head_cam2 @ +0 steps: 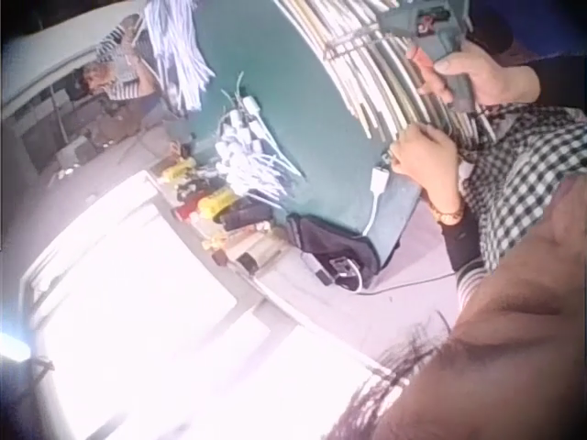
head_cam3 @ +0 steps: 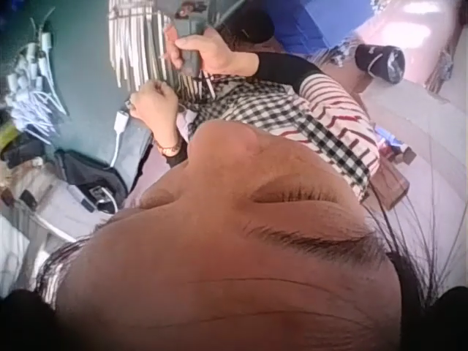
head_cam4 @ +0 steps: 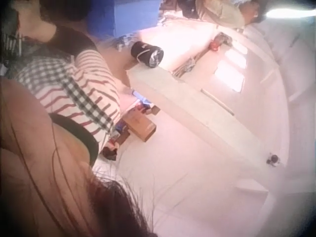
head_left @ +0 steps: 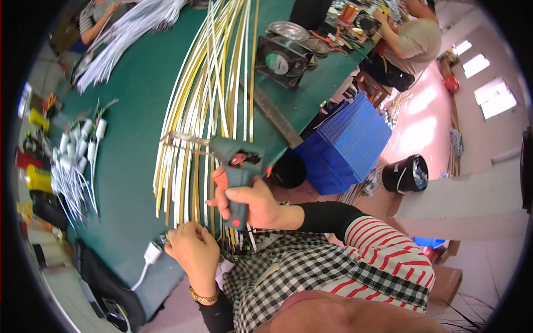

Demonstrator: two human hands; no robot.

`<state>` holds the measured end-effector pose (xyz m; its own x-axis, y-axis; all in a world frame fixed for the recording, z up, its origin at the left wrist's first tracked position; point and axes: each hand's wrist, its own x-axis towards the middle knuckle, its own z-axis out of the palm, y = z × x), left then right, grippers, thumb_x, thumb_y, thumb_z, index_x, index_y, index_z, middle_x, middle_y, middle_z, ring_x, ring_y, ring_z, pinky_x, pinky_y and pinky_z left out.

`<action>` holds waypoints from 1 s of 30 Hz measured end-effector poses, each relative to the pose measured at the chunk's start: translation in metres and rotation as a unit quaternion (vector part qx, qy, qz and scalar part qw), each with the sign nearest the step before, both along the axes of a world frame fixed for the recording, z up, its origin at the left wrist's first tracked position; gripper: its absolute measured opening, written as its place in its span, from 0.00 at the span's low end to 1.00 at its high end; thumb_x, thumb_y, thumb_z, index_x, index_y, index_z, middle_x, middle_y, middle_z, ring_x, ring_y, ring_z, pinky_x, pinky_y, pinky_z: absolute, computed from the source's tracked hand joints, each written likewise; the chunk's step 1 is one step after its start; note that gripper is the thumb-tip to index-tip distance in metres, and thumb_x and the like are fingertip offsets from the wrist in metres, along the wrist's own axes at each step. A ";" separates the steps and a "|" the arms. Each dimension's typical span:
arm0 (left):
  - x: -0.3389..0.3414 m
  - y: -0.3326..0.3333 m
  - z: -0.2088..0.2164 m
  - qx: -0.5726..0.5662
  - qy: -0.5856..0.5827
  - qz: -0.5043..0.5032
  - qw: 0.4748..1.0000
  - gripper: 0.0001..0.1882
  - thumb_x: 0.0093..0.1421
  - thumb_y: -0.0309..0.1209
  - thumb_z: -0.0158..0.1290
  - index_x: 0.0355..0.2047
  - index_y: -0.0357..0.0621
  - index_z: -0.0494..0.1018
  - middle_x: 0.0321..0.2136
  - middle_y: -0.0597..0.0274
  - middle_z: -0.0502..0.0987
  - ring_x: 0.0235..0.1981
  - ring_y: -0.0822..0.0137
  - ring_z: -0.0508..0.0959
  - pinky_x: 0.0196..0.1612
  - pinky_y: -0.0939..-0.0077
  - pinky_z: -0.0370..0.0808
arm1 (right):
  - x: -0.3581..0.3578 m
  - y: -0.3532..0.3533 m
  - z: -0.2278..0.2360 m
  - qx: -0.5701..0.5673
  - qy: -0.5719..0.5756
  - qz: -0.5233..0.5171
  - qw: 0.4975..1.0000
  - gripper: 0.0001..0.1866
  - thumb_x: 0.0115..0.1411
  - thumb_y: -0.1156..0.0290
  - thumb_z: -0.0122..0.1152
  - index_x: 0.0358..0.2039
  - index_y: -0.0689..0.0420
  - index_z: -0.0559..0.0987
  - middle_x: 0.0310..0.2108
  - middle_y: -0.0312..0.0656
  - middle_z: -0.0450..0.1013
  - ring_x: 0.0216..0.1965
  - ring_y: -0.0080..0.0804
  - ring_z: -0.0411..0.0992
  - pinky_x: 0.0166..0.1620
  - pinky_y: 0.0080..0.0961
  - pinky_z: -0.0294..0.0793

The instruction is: The person solders wires to small circuit boards, connecting them to LED tubes and connector plugs with a soldering iron.

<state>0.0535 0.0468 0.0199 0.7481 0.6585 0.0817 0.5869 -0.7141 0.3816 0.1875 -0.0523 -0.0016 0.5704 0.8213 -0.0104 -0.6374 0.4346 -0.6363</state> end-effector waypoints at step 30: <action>-0.006 0.013 -0.010 0.031 -0.037 -0.034 0.998 0.04 0.49 0.29 0.52 0.20 0.44 0.71 0.22 0.58 0.73 0.32 0.54 0.71 0.36 0.58 0.60 | -0.013 0.037 -0.007 -0.046 -0.026 0.095 0.994 0.16 0.60 0.67 0.52 0.45 0.64 0.69 0.24 0.42 0.71 0.21 0.29 0.70 0.28 0.24 0.71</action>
<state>0.0471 0.0595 0.0096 0.7809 0.5986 0.1788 0.5081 -0.7751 0.3757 0.1743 -0.0152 -0.0088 0.4060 0.9115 -0.0652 -0.6672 0.2469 -0.7027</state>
